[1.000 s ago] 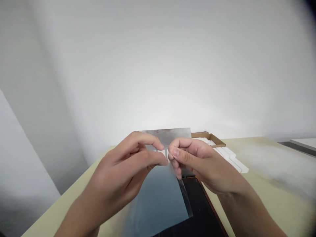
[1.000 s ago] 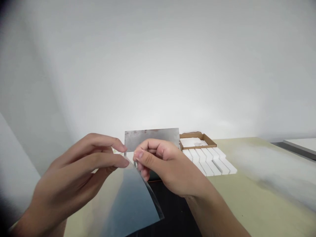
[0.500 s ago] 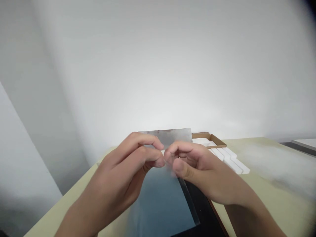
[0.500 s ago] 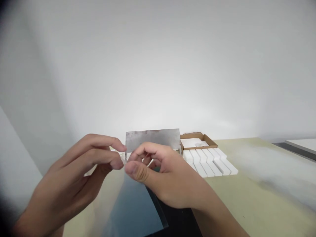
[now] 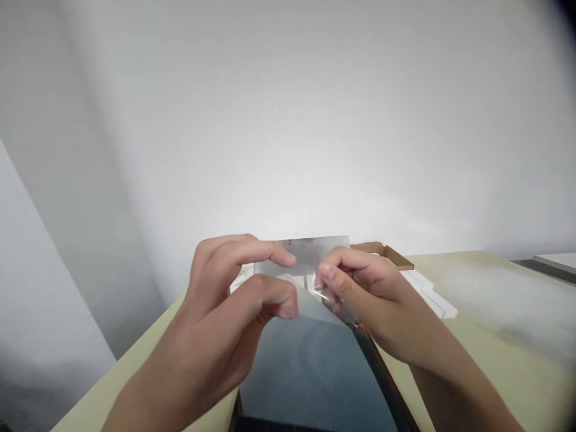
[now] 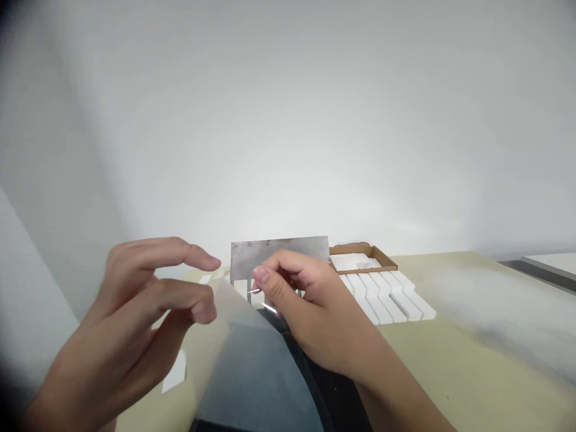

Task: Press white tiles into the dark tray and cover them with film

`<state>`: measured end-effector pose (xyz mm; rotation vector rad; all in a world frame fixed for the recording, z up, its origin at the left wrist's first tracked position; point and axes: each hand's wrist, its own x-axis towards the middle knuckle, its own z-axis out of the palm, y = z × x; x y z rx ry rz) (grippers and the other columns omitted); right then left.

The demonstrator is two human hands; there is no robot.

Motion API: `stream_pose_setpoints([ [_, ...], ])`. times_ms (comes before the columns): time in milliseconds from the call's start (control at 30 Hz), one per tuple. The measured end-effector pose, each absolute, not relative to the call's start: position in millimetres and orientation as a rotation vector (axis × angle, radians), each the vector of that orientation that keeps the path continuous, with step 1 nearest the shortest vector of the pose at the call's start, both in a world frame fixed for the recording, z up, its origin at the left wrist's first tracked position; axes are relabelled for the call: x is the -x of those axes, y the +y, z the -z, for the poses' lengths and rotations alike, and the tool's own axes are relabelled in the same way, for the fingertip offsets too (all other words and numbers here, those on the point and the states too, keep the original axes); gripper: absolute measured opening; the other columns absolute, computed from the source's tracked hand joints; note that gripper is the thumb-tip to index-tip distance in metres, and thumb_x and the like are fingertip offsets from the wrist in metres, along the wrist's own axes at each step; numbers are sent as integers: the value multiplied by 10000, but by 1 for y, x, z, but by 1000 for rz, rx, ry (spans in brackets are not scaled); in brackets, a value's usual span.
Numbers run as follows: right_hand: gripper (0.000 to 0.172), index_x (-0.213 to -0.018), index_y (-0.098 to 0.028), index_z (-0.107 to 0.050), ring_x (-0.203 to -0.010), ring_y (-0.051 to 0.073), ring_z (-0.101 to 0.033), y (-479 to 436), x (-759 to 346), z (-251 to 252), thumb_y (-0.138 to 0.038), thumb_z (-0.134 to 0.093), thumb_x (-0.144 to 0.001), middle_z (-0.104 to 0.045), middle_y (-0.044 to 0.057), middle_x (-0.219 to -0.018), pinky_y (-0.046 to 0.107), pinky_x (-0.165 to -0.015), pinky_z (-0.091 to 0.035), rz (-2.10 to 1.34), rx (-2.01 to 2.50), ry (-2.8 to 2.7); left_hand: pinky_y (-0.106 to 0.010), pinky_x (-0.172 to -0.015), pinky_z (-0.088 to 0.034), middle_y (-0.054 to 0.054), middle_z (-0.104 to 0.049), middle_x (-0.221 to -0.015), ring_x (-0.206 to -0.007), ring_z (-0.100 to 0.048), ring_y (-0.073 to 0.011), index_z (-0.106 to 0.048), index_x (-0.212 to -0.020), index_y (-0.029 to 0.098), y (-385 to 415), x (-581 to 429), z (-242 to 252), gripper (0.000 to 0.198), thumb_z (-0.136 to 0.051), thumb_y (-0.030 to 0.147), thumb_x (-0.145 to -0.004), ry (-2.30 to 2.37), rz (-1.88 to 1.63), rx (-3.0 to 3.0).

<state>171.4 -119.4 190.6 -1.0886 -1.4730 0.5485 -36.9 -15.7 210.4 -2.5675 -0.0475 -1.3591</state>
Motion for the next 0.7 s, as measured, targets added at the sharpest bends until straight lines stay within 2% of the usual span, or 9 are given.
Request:
stream_pose_setpoints([
  [167, 421, -843, -241, -566, -685, 140, -534, -126, -183, -190, -562, -493, -1106, -549, -22, -734, 298, -632, -431, -363, 1186, -1493, -340, -907, -486, -17, -542, -1232, -1124, -514, -203, -594, -957, 276, -21, 36, -211, 350, -475, -52, -953, -20, 1331, 2601],
  [333, 387, -876, -255, -574, -591, 127, -401, -129, -185, -191, -561, -500, -1100, -430, -44, -668, 290, -552, -346, -248, 1292, -1404, -308, -908, -472, -17, -495, -1261, -1119, -518, -174, -589, -982, 265, -23, 40, -213, 389, -451, -94, -922, -22, 1284, 2627],
  [467, 393, -844, -249, -592, -576, 136, -405, -130, -188, -193, -545, -512, -1090, -443, -32, -645, 292, -533, -329, -66, 1347, -1359, -294, -910, -454, -21, -484, -1267, -1089, -514, -166, -595, -1004, 268, -27, 41, -211, 402, -445, -95, -925, -5, 1292, 2613],
  [600, 386, -820, -246, -616, -554, 139, -440, -127, -195, -194, -528, -531, -1071, -496, -23, -640, 283, -508, -327, 80, 1423, -1288, -321, -1057, -427, -15, -575, -1317, -1219, -514, -186, -590, -969, 263, -30, 45, -208, 419, -424, -120, -931, -17, 1268, 2659],
  [700, 326, -871, -253, -642, -556, 142, -471, -124, -209, -194, -495, -538, -1062, -530, -29, -637, 269, -489, -317, 109, 1508, -1210, -375, -1118, -452, -16, -693, -1281, -1309, -534, -224, -604, -933, 274, -33, 55, -207, 362, -443, -47, -976, 50, 1256, 2810],
])
